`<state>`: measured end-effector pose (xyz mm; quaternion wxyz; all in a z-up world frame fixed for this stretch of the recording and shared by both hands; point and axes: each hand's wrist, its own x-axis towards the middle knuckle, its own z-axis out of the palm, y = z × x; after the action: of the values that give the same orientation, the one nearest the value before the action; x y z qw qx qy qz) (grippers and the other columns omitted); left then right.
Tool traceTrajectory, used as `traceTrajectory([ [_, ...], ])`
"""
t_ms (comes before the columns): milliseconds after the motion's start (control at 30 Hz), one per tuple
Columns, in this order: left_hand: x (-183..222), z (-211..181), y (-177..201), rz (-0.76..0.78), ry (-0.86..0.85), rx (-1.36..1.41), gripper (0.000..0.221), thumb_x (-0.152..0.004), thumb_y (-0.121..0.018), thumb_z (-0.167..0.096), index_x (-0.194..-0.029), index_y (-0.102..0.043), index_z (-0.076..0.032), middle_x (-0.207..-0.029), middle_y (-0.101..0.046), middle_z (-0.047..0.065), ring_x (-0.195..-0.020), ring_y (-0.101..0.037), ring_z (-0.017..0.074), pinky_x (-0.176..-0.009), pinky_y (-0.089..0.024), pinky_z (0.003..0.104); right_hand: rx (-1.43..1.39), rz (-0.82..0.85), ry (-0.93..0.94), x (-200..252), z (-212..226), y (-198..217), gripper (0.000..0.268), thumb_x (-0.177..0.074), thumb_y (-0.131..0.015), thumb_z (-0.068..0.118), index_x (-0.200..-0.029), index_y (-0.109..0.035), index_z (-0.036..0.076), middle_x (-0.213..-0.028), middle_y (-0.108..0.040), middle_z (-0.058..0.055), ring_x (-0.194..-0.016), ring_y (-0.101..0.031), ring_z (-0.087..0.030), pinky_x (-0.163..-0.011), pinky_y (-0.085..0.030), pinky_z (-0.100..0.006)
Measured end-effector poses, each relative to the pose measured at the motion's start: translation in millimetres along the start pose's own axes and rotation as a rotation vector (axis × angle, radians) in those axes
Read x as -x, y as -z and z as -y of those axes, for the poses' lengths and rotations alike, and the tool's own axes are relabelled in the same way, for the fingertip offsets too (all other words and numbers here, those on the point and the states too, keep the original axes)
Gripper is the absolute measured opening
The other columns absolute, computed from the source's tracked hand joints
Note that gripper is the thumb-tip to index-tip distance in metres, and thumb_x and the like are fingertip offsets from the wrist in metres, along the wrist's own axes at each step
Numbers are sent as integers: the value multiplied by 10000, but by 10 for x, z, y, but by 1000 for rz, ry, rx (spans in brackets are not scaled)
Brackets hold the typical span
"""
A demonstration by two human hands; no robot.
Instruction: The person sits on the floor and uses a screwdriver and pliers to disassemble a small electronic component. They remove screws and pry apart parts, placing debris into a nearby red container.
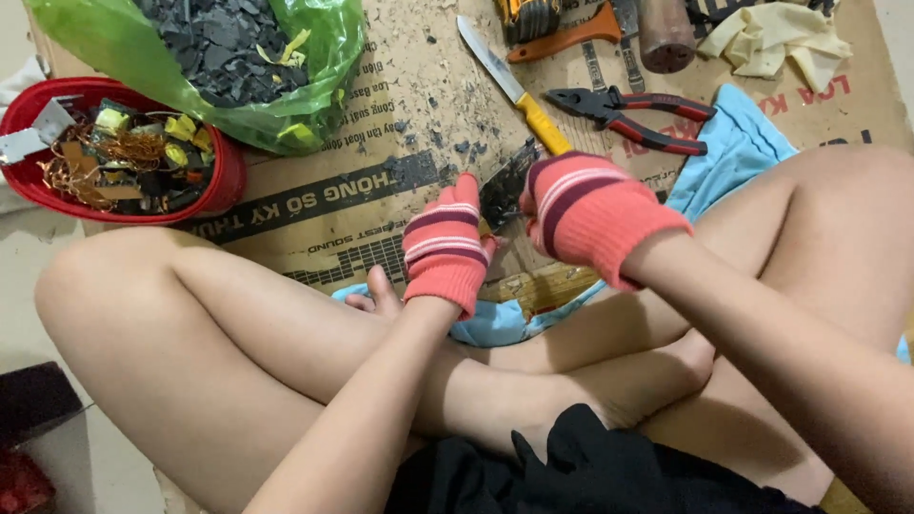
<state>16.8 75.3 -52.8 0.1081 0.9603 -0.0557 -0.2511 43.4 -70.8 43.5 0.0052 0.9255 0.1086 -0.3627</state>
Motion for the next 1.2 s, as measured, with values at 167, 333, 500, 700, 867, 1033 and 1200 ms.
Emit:
traceTrajectory([
  [167, -39, 19, -47, -17, -12, 1, 809, -831, -792, -361, -1482, -397, -88, -1263, -630, 125, -1172, -646, 310, -927, -582, 491, -73, -79, 46, -18, -16, -230, 184, -782, -626, 206, -867, -777, 145, -802, -741, -115, -749, -675, -361, -761, -576, -456],
  [333, -18, -21, 18, 5, -14, 10, 828, -837, -791, -362, -1500, -391, -72, -1295, -622, 144, -1184, -640, 323, -939, -572, 493, -138, 10, -48, -13, 27, -387, 266, -831, -572, 242, -1012, -764, 205, -860, -755, -116, -853, -712, -347, -826, -589, -453],
  [500, -30, -17, 71, 52, 1, 19, 829, -850, -769, -377, -1518, -366, -95, -1321, -620, 134, -1170, -652, 327, -932, -573, 517, -181, 29, -138, 3, -31, -398, 336, -868, -532, 269, -1121, -754, 250, -904, -767, -117, -931, -740, -337, -875, -599, -450],
  [700, -86, 3, 119, 158, 57, 49, 845, -868, -719, -398, -1553, -294, -145, -1432, -561, 93, -1227, -618, 323, -976, -548, 543, -251, -36, -180, 17, -9, -542, 383, -873, -524, 311, -1190, -737, 289, -913, -767, -120, -956, -742, -341, -895, -600, -473],
  [867, -98, -40, 204, 231, 83, 41, 848, -900, -679, -421, -1578, -246, -152, -1501, -514, 71, -1304, -576, 316, -1036, -516, 547, -308, -77, -205, 113, 26, -710, 393, -889, -490, 279, -1212, -712, 257, -939, -763, -145, -977, -736, -357, -912, -596, -494],
  [1033, -147, 60, 170, 214, 96, 52, 860, -869, -697, -455, -1563, -270, -182, -1469, -540, 71, -1276, -596, 320, -1012, -526, 562, -207, -203, -111, 192, 195, -896, 316, -901, -551, 278, -1180, -615, 144, -950, -719, -177, -969, -726, -371, -856, -603, -525],
  [1200, -213, 36, 110, 208, 82, 57, 869, -846, -711, -480, -1552, -289, -203, -1444, -560, 71, -1255, -611, 324, -993, -534, 573, -274, -217, -150, 223, 142, -852, 253, -912, -575, 231, -1144, -647, 157, -903, -725, -151, -927, -738, -364, -830, -611, -515],
])
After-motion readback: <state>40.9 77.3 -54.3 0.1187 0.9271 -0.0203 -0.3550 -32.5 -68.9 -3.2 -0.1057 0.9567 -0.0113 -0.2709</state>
